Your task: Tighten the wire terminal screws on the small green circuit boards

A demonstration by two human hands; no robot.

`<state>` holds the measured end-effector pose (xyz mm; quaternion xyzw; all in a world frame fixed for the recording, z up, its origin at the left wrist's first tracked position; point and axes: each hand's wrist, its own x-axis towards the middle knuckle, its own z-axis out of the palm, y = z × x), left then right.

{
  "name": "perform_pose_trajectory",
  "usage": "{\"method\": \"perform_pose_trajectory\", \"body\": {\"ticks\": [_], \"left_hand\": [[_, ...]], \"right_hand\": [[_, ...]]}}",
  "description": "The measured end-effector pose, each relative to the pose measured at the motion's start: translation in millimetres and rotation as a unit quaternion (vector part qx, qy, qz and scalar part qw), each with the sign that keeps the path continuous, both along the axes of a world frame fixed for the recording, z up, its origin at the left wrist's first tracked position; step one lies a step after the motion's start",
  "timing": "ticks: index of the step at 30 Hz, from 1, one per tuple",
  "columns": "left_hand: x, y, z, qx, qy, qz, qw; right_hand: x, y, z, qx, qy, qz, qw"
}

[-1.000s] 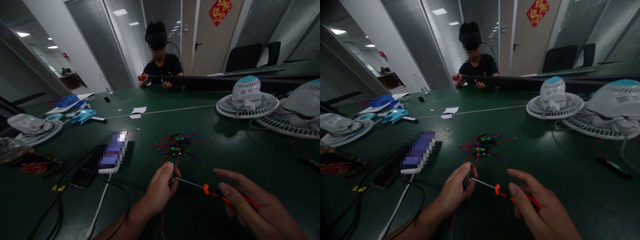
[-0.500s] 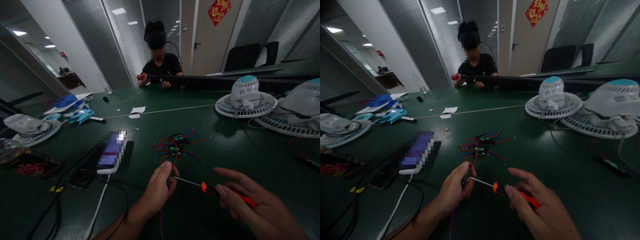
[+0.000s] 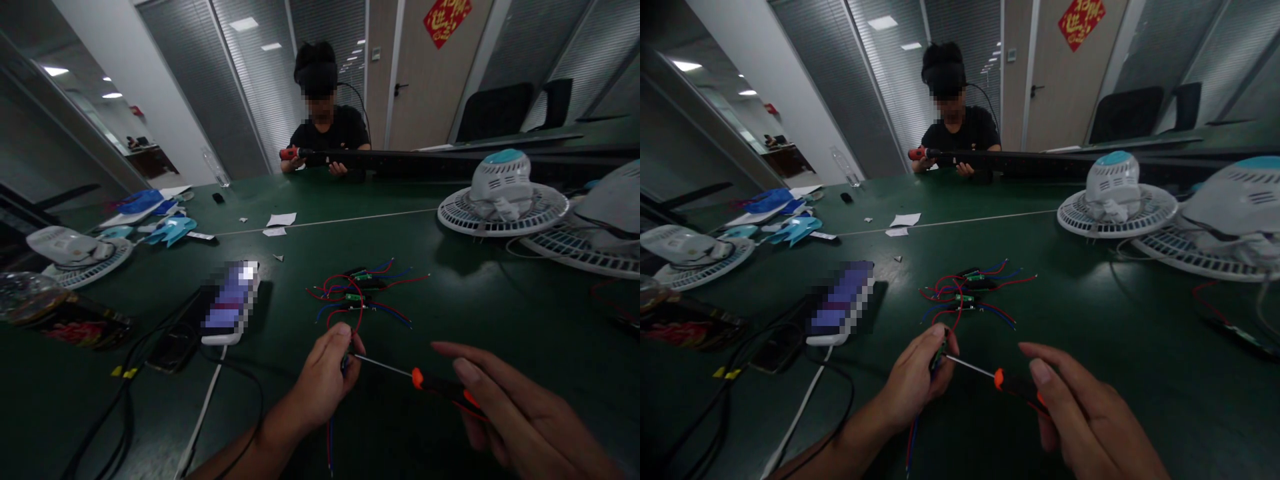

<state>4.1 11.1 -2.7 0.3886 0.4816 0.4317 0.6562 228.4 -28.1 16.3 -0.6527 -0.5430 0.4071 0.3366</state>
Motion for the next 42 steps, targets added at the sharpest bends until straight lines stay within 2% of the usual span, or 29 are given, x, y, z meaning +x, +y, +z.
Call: {"method": "perform_pose_trajectory", "body": {"ticks": [3, 8, 14, 20, 25, 28, 35, 42], "left_hand": [[-0.3, -0.4, -0.2, -0.007, 0.005, 0.002, 1.0], [-0.8, 0.0, 0.8, -0.008, 0.006, -0.005, 1.0], [0.3, 0.6, 2.4, -0.008, 0.007, -0.004, 1.0], [-0.3, -0.6, 3.6, -0.017, 0.002, -0.005, 1.0], [-1.3, -1.2, 4.9, -0.008, 0.005, -0.015, 1.0], [-0.6, -1.5, 4.6, -0.003, 0.007, -0.014, 1.0], [-0.3, -0.6, 1.0, -0.023, 0.002, 0.0, 1.0], [-0.9, -0.9, 4.0, -0.011, 0.003, -0.009, 1.0]], "right_hand": [[0.8, 1.2, 0.0, 0.027, -0.007, 0.028, 0.999], [1.6, 2.4, 0.7, 0.075, -0.036, 0.029, 0.996], [1.5, 4.5, 3.9, 0.087, -0.048, 0.036, 0.994], [1.6, 3.2, 5.6, 0.066, -0.013, -0.003, 0.998], [3.3, -2.0, 0.0, 0.007, 0.033, 0.019, 0.999], [0.0, -2.3, 1.3, -0.009, 0.019, -0.006, 1.0], [-2.2, 0.0, 6.7, 0.049, -0.022, 0.028, 0.998], [-0.5, 1.7, 6.3, 0.093, -0.054, 0.028, 0.994]]}}
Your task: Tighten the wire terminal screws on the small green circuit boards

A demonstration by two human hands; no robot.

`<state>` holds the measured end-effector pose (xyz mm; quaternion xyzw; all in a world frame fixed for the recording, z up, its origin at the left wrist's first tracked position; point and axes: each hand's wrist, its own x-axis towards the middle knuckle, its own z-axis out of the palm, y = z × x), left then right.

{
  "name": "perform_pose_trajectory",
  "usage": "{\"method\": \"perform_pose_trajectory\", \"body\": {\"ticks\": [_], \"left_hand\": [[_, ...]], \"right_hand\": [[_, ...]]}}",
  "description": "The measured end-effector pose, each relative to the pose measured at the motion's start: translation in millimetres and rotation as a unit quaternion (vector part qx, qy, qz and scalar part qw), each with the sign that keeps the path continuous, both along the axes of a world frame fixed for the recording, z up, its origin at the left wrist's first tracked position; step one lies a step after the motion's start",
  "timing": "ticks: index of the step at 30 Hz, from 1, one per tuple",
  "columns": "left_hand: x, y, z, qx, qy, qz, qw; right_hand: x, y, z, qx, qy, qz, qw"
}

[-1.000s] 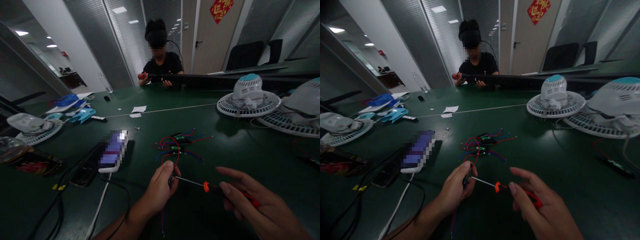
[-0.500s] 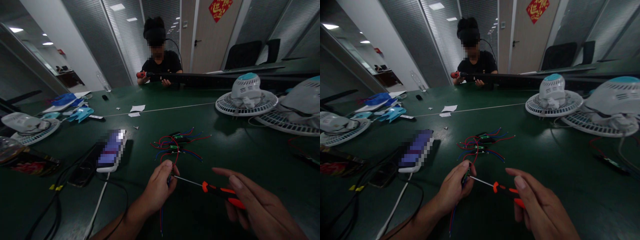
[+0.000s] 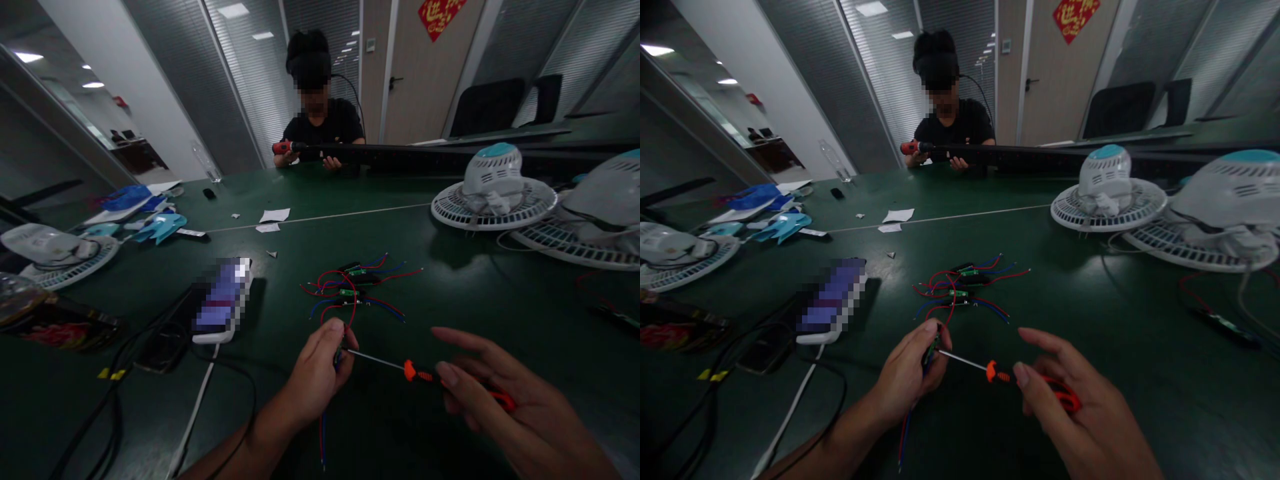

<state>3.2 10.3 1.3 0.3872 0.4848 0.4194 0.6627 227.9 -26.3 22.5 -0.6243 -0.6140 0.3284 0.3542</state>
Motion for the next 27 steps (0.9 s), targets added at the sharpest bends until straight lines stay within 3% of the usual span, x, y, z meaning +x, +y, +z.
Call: {"method": "perform_pose_trajectory", "body": {"ticks": [5, 12, 27], "left_hand": [[0.6, -0.2, 1.0, -0.002, 0.006, -0.004, 1.0], [0.0, -0.3, -1.3, 0.004, -0.003, 0.002, 1.0], [0.4, -0.1, 0.9, 0.002, 0.01, 0.006, 1.0]], "right_hand": [[0.8, -0.6, 0.4, -0.005, 0.007, 0.002, 1.0], [-0.4, -3.1, -1.2, -0.088, 0.036, 0.002, 0.996], [-2.3, 0.6, 4.5, -0.005, -0.019, 0.0, 1.0]]}}
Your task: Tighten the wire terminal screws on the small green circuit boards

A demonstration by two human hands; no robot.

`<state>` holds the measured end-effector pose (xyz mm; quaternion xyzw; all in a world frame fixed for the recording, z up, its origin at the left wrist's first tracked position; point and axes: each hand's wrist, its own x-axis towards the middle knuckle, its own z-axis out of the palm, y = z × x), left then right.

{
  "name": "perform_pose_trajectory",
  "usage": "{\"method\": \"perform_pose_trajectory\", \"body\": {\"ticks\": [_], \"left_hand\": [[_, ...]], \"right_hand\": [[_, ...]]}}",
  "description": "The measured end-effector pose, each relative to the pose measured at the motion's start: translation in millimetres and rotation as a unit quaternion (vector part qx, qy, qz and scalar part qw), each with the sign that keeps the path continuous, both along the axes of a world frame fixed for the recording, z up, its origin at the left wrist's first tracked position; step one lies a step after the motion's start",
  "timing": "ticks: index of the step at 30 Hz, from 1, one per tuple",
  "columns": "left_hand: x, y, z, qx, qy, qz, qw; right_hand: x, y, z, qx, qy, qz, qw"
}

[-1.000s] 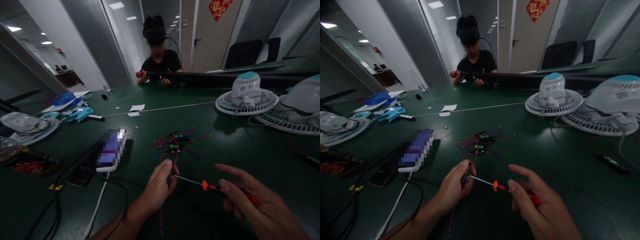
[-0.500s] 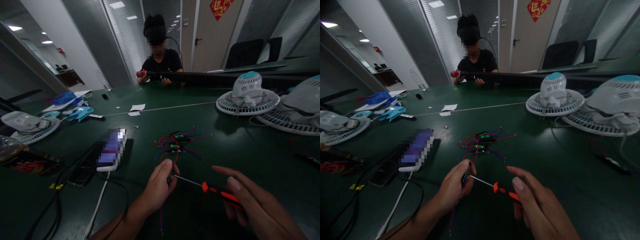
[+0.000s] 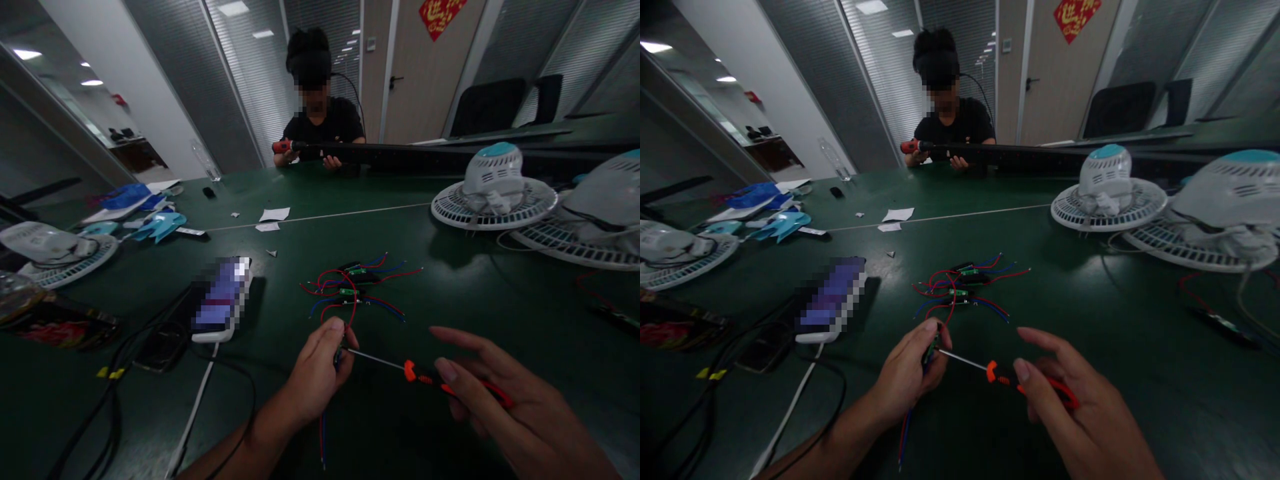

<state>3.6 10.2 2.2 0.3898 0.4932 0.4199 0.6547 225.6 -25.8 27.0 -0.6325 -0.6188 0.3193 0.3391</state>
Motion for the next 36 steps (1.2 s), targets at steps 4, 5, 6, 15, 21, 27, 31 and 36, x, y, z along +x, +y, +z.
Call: {"method": "perform_pose_trajectory", "body": {"ticks": [4, 5, 6, 15, 21, 27, 31, 36], "left_hand": [[0.3, 0.6, -0.9, -0.006, -0.008, -0.001, 1.0], [0.4, 0.6, -0.9, -0.006, -0.011, -0.002, 1.0], [0.4, 0.5, -0.7, -0.004, -0.013, -0.002, 1.0], [-0.8, -0.1, -0.4, 0.0, -0.008, -0.007, 1.0], [-0.5, 0.9, -1.4, -0.004, -0.01, -0.009, 1.0], [-0.4, 0.2, -0.8, -0.014, -0.013, 0.002, 1.0], [-0.7, 0.6, -1.6, -0.006, -0.019, -0.001, 1.0], [0.1, -0.1, -2.0, -0.005, -0.025, 0.001, 1.0]], "right_hand": [[2.0, 1.9, 1.1, -0.005, -0.002, 0.016, 1.0], [2.3, 2.2, 1.2, -0.004, 0.001, 0.017, 1.0], [2.5, 2.2, 1.4, -0.002, 0.004, 0.014, 1.0], [-2.7, -5.5, -0.3, -0.05, 0.055, -0.024, 0.997], [-1.0, -3.4, -4.5, -0.055, 0.038, -0.012, 0.998], [1.0, -3.0, -4.1, -0.013, 0.012, 0.004, 1.0], [0.5, -2.3, -0.8, 0.005, 0.002, 0.018, 1.0], [2.7, -2.5, -3.1, 0.008, 0.008, 0.0, 1.0]]}}
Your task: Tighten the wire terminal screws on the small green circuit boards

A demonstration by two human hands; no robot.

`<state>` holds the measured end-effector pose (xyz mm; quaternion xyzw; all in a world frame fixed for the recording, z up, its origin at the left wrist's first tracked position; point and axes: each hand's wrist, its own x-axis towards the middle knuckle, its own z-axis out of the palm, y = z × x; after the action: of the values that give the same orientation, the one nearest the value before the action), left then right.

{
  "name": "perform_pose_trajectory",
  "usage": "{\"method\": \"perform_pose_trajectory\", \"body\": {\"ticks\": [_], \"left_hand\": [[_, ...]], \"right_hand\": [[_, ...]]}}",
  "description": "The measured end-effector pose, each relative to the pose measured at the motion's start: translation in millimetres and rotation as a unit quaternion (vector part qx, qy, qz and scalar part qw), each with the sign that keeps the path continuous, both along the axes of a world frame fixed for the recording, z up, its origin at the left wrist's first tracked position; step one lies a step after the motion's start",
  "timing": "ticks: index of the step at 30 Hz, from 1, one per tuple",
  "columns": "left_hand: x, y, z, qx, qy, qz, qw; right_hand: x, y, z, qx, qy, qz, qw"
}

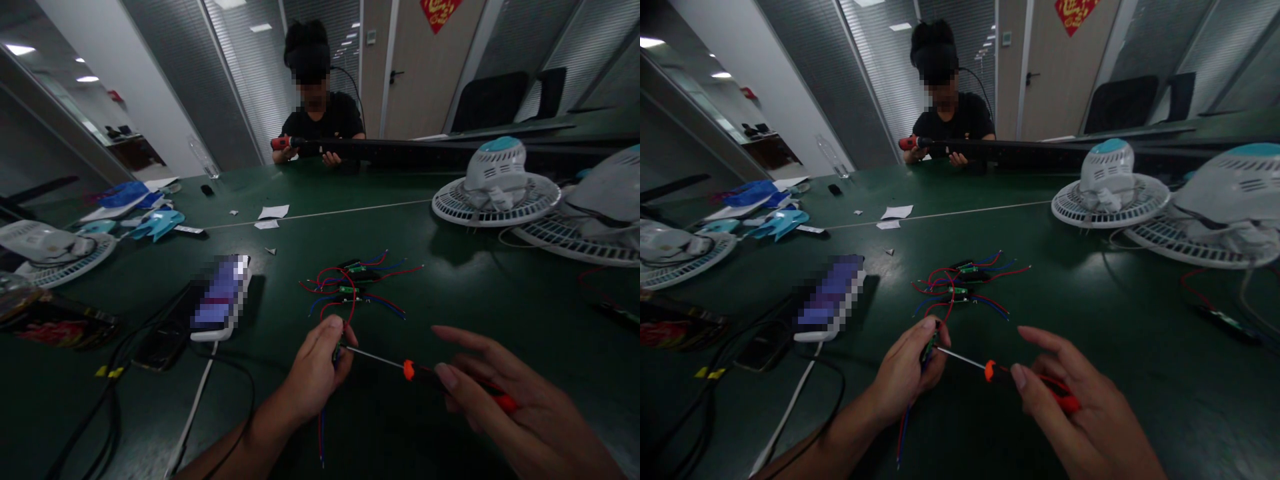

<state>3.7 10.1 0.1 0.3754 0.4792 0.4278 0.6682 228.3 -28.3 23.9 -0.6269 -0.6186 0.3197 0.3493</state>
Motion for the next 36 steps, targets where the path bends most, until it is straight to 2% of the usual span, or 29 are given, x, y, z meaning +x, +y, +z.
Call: {"method": "perform_pose_trajectory", "body": {"ticks": [3, 7, 10, 16, 20, 26, 31, 36], "left_hand": [[0, 0, 1.9, -0.001, 0.001, -0.002, 1.0], [-1, 1, 3.0, -0.001, 0.0, -0.005, 1.0], [-1, 1, 1.5, -0.004, -0.007, -0.004, 1.0], [-1, 0, 0.0, 0.001, -0.002, -0.008, 1.0], [-1, 0, 0.4, 0.007, 0.002, -0.008, 1.0], [-1, 0, -2.3, -0.002, -0.01, -0.002, 1.0], [-1, 1, 1.4, -0.002, -0.006, -0.006, 1.0], [-1, 1, 2.3, 0.015, 0.005, -0.018, 1.0]], "right_hand": [[-3, -2, 0.1, 0.003, 0.01, -0.022, 1.0], [-14, -6, 9.0, -0.066, 0.044, -0.044, 0.996], [-16, -8, 11.6, -0.086, 0.03, -0.053, 0.994], [0, -1, -0.3, -0.017, -0.014, 0.033, 0.999], [-1, 2, 1.7, 0.025, -0.028, 0.035, 0.999], [-4, 3, 7.5, 0.048, -0.026, 0.023, 0.998], [-3, 0, 2.4, 0.018, -0.003, -0.003, 1.0], [-5, -6, -1.0, -0.083, 0.032, -0.035, 0.995]]}}
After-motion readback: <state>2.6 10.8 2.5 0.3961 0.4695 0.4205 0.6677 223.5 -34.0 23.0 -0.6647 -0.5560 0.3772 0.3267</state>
